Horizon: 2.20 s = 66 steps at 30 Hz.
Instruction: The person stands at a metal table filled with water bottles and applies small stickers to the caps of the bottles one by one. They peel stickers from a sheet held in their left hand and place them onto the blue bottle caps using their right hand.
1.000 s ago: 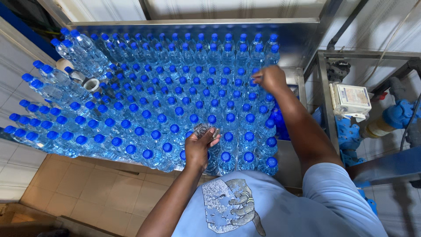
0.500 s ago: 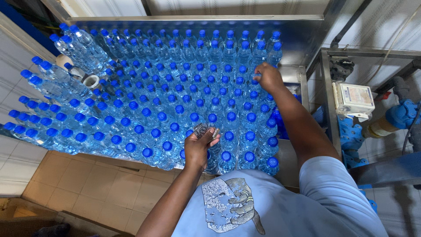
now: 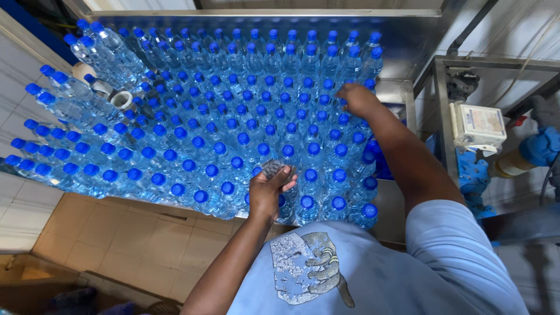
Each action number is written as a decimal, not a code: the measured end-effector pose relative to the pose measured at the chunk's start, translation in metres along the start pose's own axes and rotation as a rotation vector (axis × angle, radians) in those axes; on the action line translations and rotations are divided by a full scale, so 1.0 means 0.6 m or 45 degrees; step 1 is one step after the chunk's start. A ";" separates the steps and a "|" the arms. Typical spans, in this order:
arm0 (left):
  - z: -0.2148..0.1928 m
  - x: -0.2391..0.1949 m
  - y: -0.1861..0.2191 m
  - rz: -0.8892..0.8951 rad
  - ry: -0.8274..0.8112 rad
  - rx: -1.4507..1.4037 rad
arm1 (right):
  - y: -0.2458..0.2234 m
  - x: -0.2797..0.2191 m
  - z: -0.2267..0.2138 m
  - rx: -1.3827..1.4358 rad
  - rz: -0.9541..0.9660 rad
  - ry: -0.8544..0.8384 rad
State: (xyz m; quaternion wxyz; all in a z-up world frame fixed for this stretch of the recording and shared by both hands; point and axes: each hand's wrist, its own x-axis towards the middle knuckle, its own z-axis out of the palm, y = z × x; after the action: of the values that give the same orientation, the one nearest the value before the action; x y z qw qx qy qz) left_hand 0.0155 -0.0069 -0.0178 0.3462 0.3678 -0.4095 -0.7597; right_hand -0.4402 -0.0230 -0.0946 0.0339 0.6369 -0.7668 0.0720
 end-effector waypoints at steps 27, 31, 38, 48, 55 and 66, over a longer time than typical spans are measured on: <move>0.040 -0.064 -0.004 -0.047 -0.768 0.499 | -0.525 -0.447 -0.217 1.308 0.799 0.652; 0.028 -0.058 -0.027 0.037 -0.736 0.648 | -0.524 -0.466 -0.222 1.261 0.737 0.811; 0.044 -0.073 -0.051 0.131 -0.731 0.984 | -0.491 -0.533 -0.293 1.493 0.357 0.406; 0.085 -0.114 -0.040 -0.201 -0.441 0.146 | -0.370 -0.589 -0.197 0.345 0.275 0.693; 0.075 -0.154 -0.052 -0.145 -0.316 0.092 | -0.329 -0.544 -0.138 0.371 0.178 0.426; 0.076 -0.181 -0.091 -0.152 -0.253 -0.035 | -0.403 -0.605 -0.194 0.549 0.055 0.401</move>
State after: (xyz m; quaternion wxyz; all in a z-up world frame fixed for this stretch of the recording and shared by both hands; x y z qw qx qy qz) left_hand 0.0178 0.1232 -0.0178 0.2630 0.3097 -0.4086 -0.8173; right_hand -0.1400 0.3047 -0.0157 0.0146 0.5939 -0.7325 0.3325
